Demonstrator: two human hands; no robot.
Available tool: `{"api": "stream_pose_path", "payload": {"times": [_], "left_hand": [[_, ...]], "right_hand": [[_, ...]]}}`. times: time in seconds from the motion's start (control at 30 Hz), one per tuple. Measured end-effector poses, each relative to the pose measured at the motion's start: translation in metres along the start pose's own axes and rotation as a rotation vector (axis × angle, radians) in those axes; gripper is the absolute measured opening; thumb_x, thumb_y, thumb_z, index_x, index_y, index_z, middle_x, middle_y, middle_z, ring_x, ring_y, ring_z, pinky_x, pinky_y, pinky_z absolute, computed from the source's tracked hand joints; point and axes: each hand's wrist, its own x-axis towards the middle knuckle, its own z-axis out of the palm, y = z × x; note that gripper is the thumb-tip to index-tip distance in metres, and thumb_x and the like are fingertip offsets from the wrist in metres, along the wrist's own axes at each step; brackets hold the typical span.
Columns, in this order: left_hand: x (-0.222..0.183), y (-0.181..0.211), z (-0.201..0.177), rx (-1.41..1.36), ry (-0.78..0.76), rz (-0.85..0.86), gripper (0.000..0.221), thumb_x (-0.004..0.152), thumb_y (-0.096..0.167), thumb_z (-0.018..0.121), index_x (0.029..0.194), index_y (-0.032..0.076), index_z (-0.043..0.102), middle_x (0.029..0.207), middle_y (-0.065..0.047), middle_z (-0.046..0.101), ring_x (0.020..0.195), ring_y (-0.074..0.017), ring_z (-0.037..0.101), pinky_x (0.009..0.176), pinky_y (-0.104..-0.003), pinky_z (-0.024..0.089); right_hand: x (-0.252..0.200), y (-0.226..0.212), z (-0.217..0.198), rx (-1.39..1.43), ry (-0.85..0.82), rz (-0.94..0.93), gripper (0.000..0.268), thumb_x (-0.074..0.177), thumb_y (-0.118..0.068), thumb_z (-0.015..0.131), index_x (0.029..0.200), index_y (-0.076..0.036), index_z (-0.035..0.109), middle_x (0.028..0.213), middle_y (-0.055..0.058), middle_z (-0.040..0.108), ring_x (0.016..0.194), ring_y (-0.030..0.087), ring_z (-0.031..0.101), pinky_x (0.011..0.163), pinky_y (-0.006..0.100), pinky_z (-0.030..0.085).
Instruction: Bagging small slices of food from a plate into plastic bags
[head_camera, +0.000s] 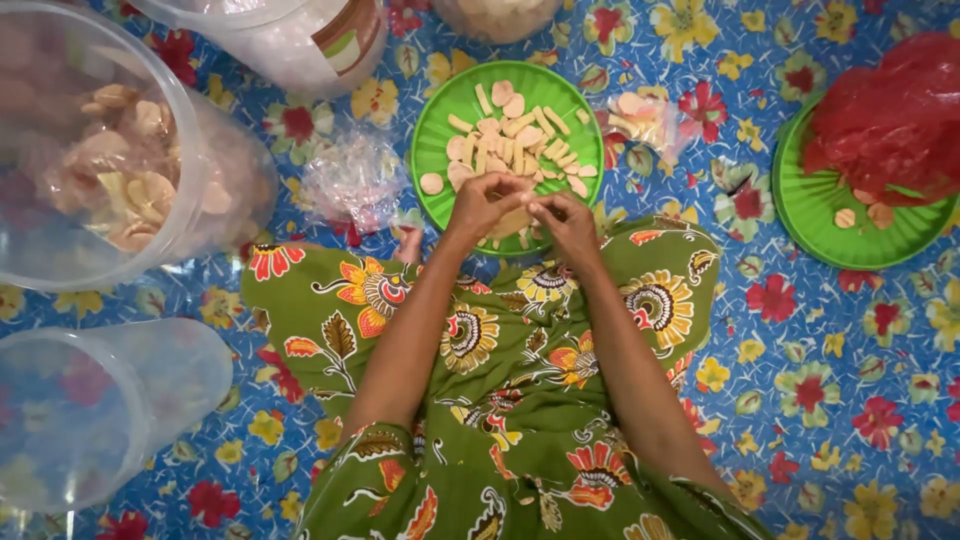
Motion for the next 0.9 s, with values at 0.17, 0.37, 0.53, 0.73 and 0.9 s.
{"api": "stream_pose_path", "payload": {"times": [0.17, 0.37, 0.53, 0.73, 0.9], "left_hand": [[0.010, -0.041, 0.002, 0.215, 0.005, 0.095, 0.015, 0.069, 0.019, 0.079, 0.082, 0.015, 0.073, 0.072, -0.004, 0.068, 0.067, -0.0122, 0.063, 0.058, -0.024, 0.051], [0.008, -0.044, -0.003, 0.348, 0.069, 0.112, 0.005, 0.070, 0.021, 0.073, 0.075, 0.019, 0.072, 0.066, -0.002, 0.067, 0.066, -0.0158, 0.064, 0.062, -0.027, 0.050], [0.011, -0.051, -0.003, 0.351, 0.070, 0.087, 0.005, 0.071, 0.025, 0.070, 0.070, 0.020, 0.070, 0.060, -0.002, 0.063, 0.062, -0.0158, 0.061, 0.060, -0.028, 0.048], [0.008, -0.048, -0.005, 0.370, 0.056, 0.090, 0.011, 0.071, 0.029, 0.068, 0.064, 0.020, 0.068, 0.056, -0.002, 0.061, 0.061, -0.0181, 0.062, 0.061, -0.029, 0.048], [-0.012, 0.000, 0.000, 0.227, 0.203, 0.137, 0.025, 0.090, 0.032, 0.054, 0.088, 0.011, 0.066, 0.081, -0.014, 0.065, 0.084, -0.0323, 0.064, 0.076, -0.040, 0.050]], "right_hand": [[-0.001, 0.018, -0.001, -0.048, -0.001, -0.074, 0.013, 0.082, -0.018, 0.074, 0.091, -0.010, 0.072, 0.079, 0.008, 0.060, 0.073, 0.014, 0.057, 0.072, 0.026, 0.046], [-0.007, 0.017, 0.002, -0.058, -0.013, -0.085, 0.013, 0.082, -0.015, 0.073, 0.090, -0.006, 0.070, 0.077, 0.008, 0.058, 0.072, 0.013, 0.054, 0.070, 0.027, 0.045], [-0.011, 0.021, 0.002, -0.087, 0.014, -0.090, 0.011, 0.079, -0.014, 0.075, 0.083, -0.006, 0.068, 0.070, 0.005, 0.056, 0.065, 0.010, 0.050, 0.063, 0.026, 0.042], [-0.018, 0.003, 0.006, -0.046, 0.013, -0.070, 0.009, 0.083, -0.015, 0.072, 0.080, -0.007, 0.068, 0.068, 0.001, 0.053, 0.064, 0.007, 0.044, 0.061, 0.022, 0.040], [-0.022, -0.029, -0.001, 0.027, -0.017, 0.088, 0.012, 0.087, -0.016, 0.067, 0.093, -0.006, 0.068, 0.074, 0.004, 0.062, 0.069, 0.011, 0.055, 0.069, 0.026, 0.048]]}}
